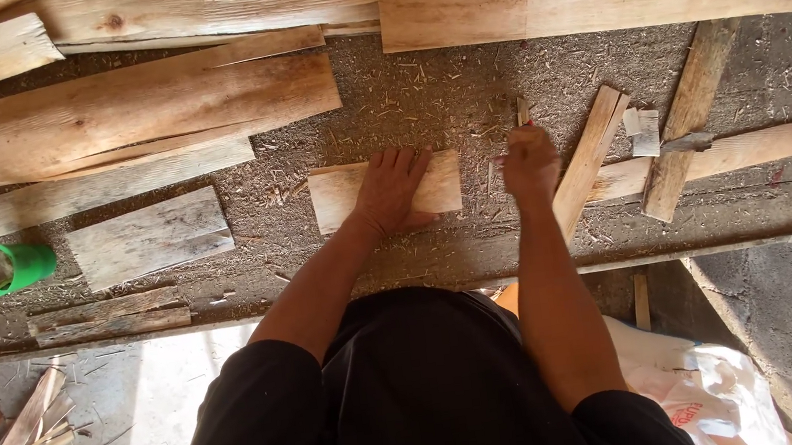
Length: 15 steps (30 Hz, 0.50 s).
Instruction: Scoring and cutting thin pieces of wood or bark using a utility knife on a workbench.
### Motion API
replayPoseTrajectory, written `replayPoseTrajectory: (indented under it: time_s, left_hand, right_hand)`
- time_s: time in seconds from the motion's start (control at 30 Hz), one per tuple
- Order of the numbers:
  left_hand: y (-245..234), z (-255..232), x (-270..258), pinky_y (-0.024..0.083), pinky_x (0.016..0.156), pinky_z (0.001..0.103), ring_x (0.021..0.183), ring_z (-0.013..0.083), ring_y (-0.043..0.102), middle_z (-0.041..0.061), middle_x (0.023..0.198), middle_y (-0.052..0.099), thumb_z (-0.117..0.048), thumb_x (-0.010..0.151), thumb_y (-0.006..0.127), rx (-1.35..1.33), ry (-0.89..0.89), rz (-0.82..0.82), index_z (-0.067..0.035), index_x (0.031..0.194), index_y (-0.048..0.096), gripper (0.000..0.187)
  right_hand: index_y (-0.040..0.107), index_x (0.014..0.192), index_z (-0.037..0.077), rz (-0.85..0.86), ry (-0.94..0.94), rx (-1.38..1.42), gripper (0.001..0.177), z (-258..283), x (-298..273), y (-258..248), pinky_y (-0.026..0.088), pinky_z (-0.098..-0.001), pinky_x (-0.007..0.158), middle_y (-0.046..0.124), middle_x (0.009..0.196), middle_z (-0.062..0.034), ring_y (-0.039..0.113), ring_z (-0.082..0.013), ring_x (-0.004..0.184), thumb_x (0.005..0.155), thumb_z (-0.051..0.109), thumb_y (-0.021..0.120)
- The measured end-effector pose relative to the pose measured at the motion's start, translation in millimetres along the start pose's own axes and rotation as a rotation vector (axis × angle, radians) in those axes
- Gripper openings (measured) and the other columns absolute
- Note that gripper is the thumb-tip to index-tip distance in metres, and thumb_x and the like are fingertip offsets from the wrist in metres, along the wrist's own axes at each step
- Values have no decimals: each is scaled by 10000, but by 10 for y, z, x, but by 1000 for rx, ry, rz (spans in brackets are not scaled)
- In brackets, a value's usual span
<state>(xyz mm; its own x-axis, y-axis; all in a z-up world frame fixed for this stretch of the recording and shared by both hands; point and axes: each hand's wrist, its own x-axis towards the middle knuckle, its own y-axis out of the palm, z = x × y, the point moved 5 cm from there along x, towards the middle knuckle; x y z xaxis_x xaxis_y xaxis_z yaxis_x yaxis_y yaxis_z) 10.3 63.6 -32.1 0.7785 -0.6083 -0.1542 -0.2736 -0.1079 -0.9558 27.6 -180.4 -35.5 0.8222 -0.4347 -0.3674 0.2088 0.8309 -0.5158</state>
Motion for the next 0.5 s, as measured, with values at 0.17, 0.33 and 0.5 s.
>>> replayPoseTrajectory:
  time_s: [0.17, 0.33, 0.5]
  left_hand:
    - [-46, 84, 32, 405, 1096, 492, 1185, 347, 479, 194, 1289, 496, -835, 617, 781, 1, -15, -87, 23, 1470, 391, 1271]
    - [-302, 115, 13, 357, 1147, 548, 1248, 384, 474, 203, 1291, 487, -713, 477, 905, -17, 14, -305, 29, 1361, 423, 1251]
    - [-442, 321, -46, 370, 1126, 501, 1270, 375, 470, 194, 1363, 477, -529, 612, 933, -216, -169, -80, 32, 1516, 369, 1205]
  right_hand:
    - [578, 1292, 50, -348, -222, -456, 370, -234, 527, -604, 618, -422, 608, 712, 1039, -140, 719, -255, 820, 924, 66, 617]
    - [605, 1299, 143, -970, -539, -1167, 708, 118, 168, -733, 640, -430, 765, 705, 1129, -82, 734, -221, 921, 718, 537, 700]
    - [555, 1402, 114, 0, -107, -779, 541, -46, -61, -243, 572, -483, 932, 599, 1355, -138, 655, -300, 1118, 963, 358, 754]
